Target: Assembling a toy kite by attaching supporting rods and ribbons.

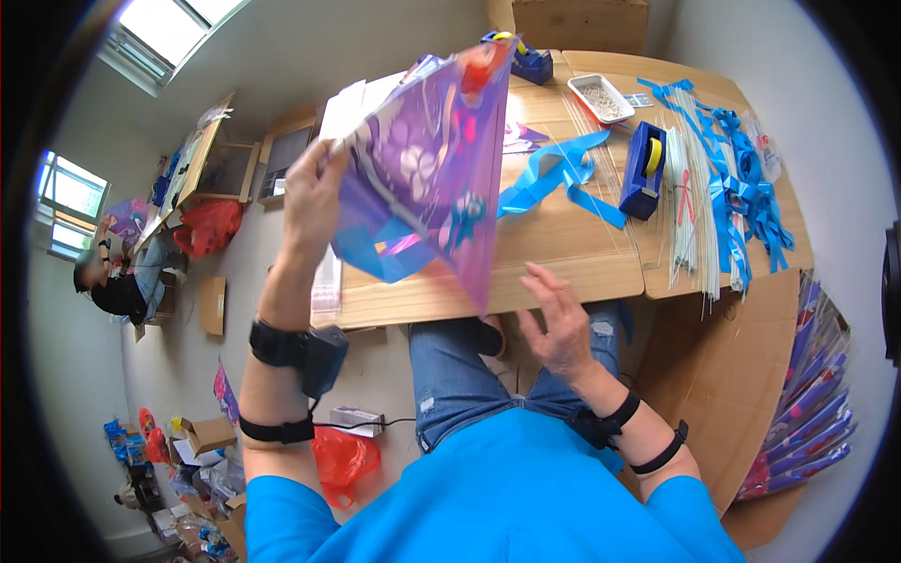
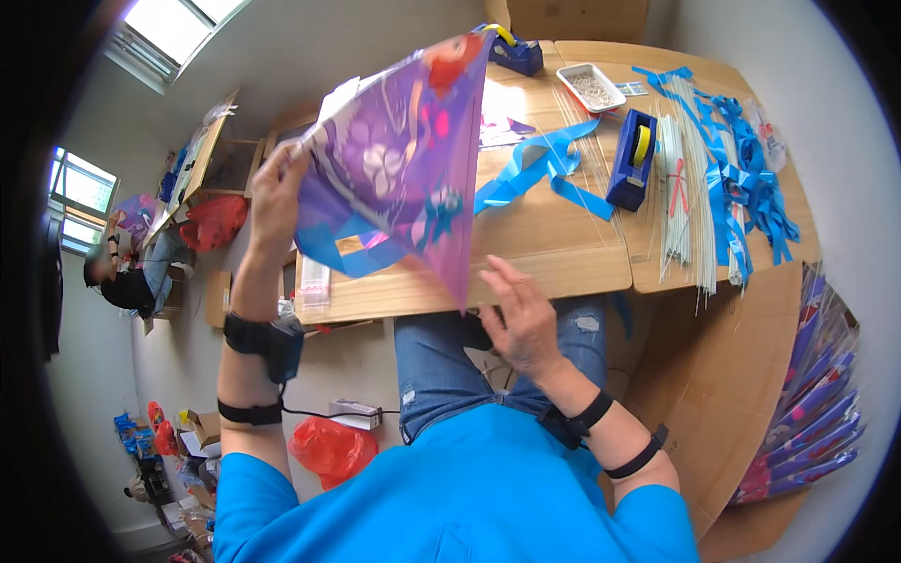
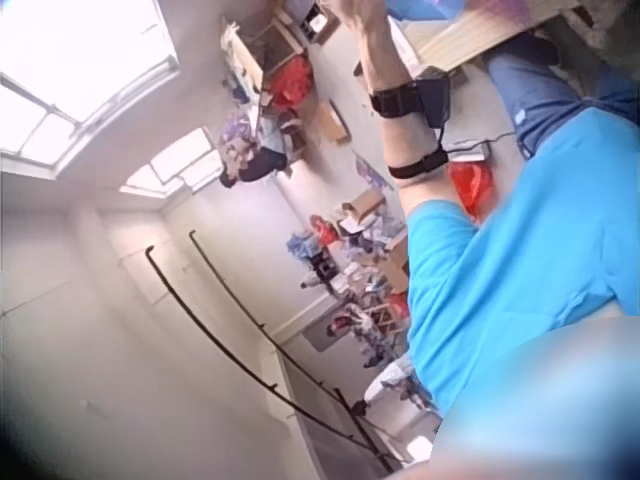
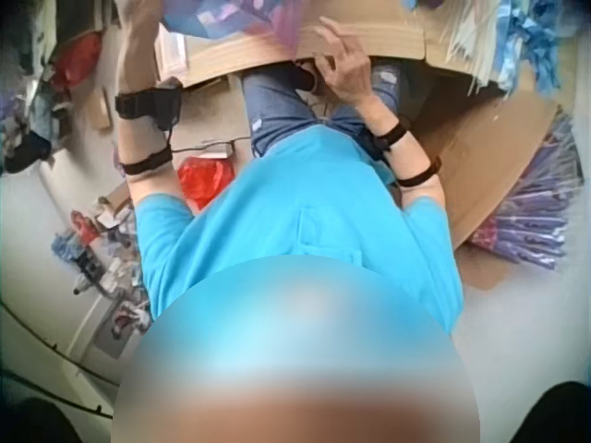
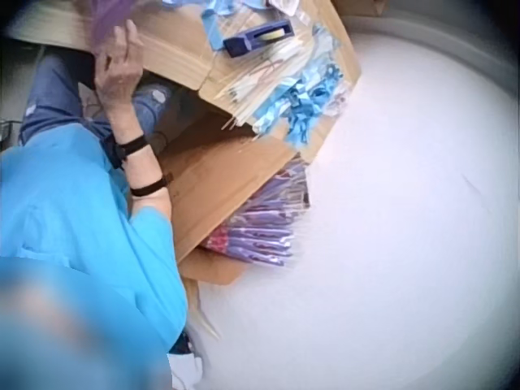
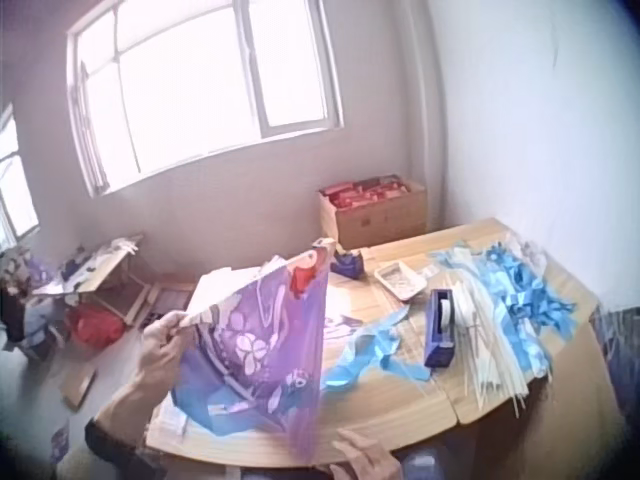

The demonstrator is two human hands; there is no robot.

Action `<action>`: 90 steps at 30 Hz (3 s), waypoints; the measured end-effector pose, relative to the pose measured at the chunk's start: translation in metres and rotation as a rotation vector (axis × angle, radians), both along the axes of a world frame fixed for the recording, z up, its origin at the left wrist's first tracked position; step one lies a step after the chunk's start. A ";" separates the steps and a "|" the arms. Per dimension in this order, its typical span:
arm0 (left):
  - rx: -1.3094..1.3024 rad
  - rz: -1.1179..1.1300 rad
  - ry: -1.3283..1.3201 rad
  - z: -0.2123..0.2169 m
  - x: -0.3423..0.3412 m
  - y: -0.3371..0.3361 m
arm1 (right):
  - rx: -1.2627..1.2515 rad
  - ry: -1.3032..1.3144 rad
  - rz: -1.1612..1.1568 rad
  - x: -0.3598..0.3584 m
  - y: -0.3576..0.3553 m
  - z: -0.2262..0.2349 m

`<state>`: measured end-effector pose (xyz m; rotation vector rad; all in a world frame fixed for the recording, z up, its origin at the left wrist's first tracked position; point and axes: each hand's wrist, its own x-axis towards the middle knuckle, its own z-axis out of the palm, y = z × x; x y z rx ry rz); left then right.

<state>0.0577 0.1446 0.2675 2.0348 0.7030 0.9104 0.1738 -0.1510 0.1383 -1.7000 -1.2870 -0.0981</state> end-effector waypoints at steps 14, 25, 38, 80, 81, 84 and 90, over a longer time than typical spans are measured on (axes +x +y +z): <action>-0.799 -0.157 -0.046 -0.110 -0.001 0.037 | -0.094 0.261 -0.391 0.037 -0.019 -0.043; -1.070 0.183 0.067 -0.228 -0.068 0.027 | -0.234 -0.155 0.184 0.003 0.028 -0.098; -0.895 0.147 0.208 -0.270 -0.119 0.090 | -0.319 -0.160 0.070 0.048 0.075 -0.138; 0.507 -0.551 0.804 -0.268 0.111 -0.154 | -0.335 -0.133 -0.246 0.111 -0.027 -0.145; 0.511 -0.517 0.813 -0.266 0.115 -0.153 | -0.251 -0.097 -0.307 0.125 -0.030 -0.135; 0.515 -0.529 0.770 -0.263 0.118 -0.149 | -0.104 -0.072 -0.709 0.211 -0.068 -0.108; 0.520 -0.494 0.655 -0.272 0.118 -0.152 | -0.262 0.026 -1.156 0.373 -0.173 -0.117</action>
